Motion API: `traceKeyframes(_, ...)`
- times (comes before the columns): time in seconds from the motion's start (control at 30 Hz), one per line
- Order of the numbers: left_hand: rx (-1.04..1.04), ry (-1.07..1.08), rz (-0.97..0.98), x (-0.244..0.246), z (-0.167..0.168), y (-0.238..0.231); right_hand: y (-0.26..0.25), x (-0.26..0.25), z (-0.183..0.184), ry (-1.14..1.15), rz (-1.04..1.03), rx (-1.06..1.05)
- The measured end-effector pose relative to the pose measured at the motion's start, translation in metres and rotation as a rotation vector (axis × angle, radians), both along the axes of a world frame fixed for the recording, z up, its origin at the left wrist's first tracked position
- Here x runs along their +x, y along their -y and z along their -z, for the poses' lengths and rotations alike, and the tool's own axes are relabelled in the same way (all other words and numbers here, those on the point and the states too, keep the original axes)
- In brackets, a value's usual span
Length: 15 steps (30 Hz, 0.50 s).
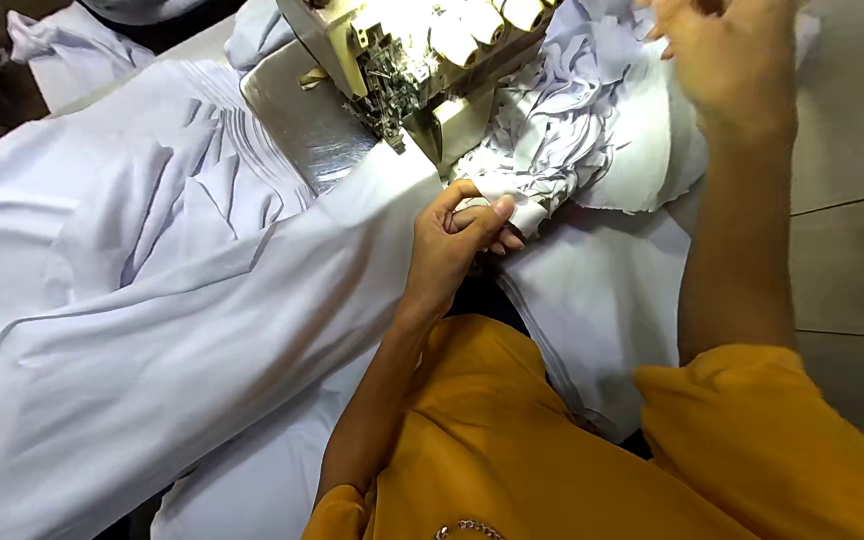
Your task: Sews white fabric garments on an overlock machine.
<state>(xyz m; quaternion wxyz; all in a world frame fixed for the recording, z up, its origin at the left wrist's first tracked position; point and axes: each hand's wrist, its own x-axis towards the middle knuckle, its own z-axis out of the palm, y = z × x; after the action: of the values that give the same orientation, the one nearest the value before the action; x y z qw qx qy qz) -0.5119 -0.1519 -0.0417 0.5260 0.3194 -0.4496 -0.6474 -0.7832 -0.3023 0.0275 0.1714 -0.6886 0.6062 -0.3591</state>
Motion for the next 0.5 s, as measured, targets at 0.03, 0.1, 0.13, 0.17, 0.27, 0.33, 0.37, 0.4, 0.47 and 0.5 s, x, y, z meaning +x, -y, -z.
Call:
traceKeyframes(0.03, -0.004, 0.015, 0.005, 0.000, 0.000, 0.000, -0.019, 0.013, 0.000, -0.009, -0.065, 0.062)
traceKeyframes(0.1, -0.026, 0.053, -0.006, -0.001, 0.000, -0.001, -0.059, 0.038, 0.003, 0.005, -0.273, 0.175)
traceKeyframes(0.13, -0.043, 0.069, -0.023, -0.002, 0.000, -0.002, -0.076, 0.046, 0.008, 0.039, -0.405, 0.222)
traceKeyframes(0.17, -0.063, 0.092, -0.054, -0.003, 0.000, -0.004, -0.090, 0.053, 0.015, 0.089, -0.508, 0.256)
traceKeyframes(0.27, -0.106, 0.191, -0.180, -0.002, -0.005, -0.007, -0.124, 0.071, 0.031, 0.270, -0.491, 0.263)
traceKeyframes(0.33, -0.145, 0.315, -0.283, 0.002, -0.010, -0.013, -0.129, 0.075, 0.036, 0.306, -0.413, 0.212)
traceKeyframes(0.37, -0.187, 0.419, -0.358, 0.006, -0.012, -0.017, -0.128, 0.076, 0.037, 0.324, -0.407, 0.206)
traceKeyframes(0.4, -0.250, 0.550, -0.447, 0.010, -0.012, -0.022, -0.128, 0.076, 0.036, 0.344, -0.416, 0.212)
traceKeyframes(0.47, -0.432, 0.812, -0.602, 0.020, -0.014, -0.030, -0.125, 0.078, 0.032, 0.370, -0.473, 0.233)
traceKeyframes(0.5, -0.542, 0.891, -0.604, 0.024, -0.016, -0.033, -0.124, 0.080, 0.029, 0.373, -0.510, 0.248)
